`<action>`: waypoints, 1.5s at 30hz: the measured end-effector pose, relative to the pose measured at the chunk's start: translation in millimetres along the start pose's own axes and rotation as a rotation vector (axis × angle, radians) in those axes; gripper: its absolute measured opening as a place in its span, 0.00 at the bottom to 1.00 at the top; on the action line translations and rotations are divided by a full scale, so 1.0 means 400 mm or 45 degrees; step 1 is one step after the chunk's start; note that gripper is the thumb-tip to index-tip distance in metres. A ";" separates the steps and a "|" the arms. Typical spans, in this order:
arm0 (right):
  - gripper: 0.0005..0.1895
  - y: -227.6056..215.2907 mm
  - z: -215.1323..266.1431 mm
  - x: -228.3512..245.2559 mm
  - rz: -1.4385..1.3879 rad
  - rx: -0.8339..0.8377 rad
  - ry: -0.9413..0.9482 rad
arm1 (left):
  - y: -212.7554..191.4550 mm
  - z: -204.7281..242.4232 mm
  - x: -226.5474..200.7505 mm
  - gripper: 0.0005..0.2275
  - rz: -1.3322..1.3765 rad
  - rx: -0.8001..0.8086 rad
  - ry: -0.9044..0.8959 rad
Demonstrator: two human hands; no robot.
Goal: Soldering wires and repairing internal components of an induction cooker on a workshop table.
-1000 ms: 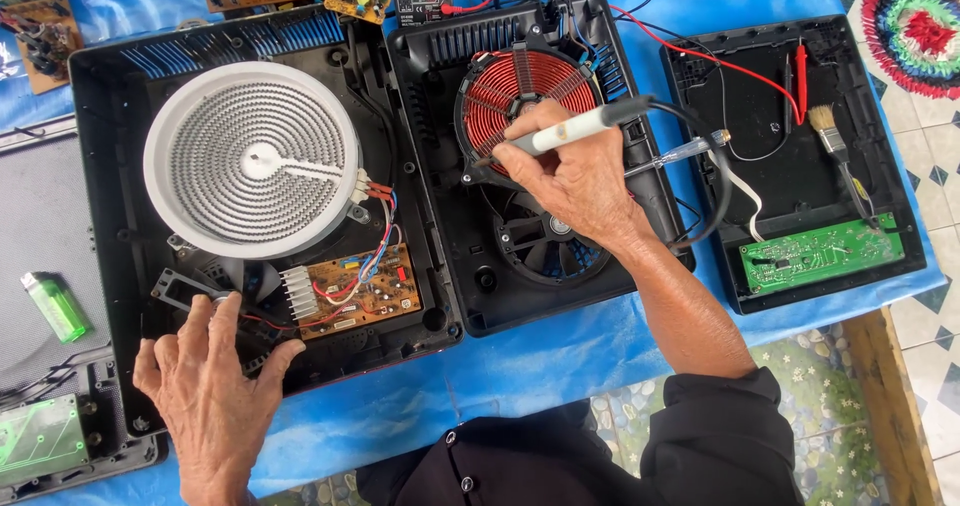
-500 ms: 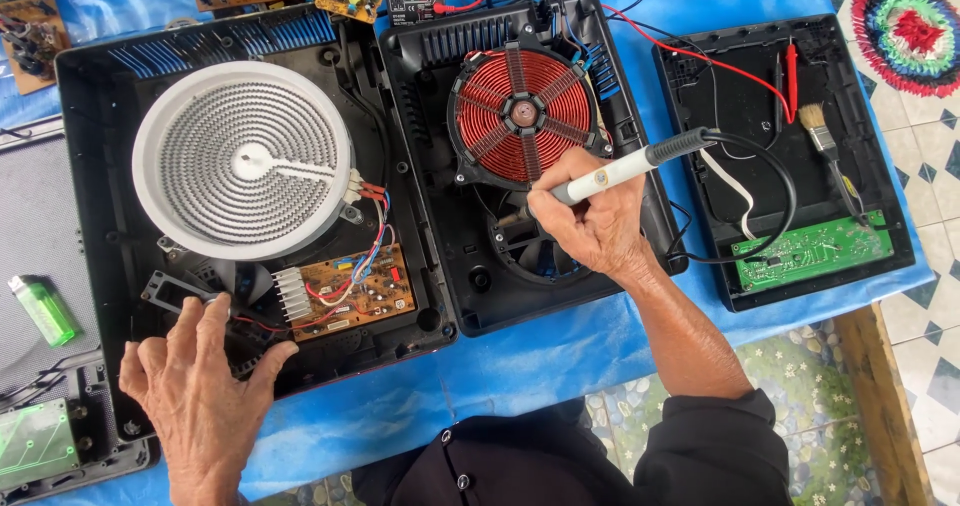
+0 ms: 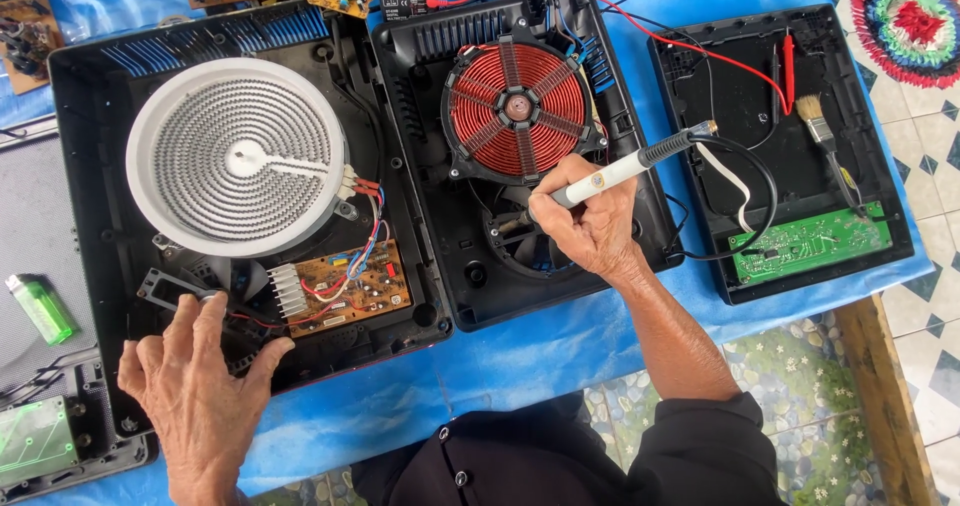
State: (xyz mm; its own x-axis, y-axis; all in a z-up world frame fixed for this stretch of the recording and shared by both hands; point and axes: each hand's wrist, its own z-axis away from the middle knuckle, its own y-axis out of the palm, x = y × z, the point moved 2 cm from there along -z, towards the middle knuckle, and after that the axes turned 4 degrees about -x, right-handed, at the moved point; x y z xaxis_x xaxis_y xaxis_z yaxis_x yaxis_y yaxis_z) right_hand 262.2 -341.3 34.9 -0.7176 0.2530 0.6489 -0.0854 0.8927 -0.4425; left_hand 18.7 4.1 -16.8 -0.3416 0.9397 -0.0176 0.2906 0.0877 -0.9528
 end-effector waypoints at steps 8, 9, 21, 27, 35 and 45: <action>0.07 0.007 0.009 -0.016 0.006 -0.001 0.028 | -0.001 -0.002 -0.001 0.37 -0.008 0.012 -0.002; 0.07 0.007 0.010 -0.017 0.015 -0.001 0.036 | -0.001 -0.002 -0.001 0.37 -0.011 0.022 -0.007; 0.07 0.023 -0.010 0.017 0.102 0.112 -0.005 | 0.001 -0.004 0.000 0.37 -0.039 0.020 0.001; 0.08 0.020 0.002 0.017 0.277 0.122 -0.115 | 0.006 -0.003 0.005 0.37 -0.057 0.013 0.010; 0.07 0.004 0.026 0.004 -0.030 0.020 -0.002 | 0.054 0.032 0.037 0.39 -0.215 -0.094 0.096; 0.05 -0.032 0.046 0.002 -0.021 0.048 0.081 | 0.069 0.051 0.043 0.40 0.032 -0.110 0.060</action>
State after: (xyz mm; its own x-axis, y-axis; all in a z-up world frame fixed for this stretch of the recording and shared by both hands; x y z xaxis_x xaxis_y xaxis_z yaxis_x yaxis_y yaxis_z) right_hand 250.1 -359.4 29.5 -0.6709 0.2628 0.6934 -0.1234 0.8825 -0.4538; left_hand 2.5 15.9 -49.6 -0.2916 0.9562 -0.0252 0.3751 0.0900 -0.9226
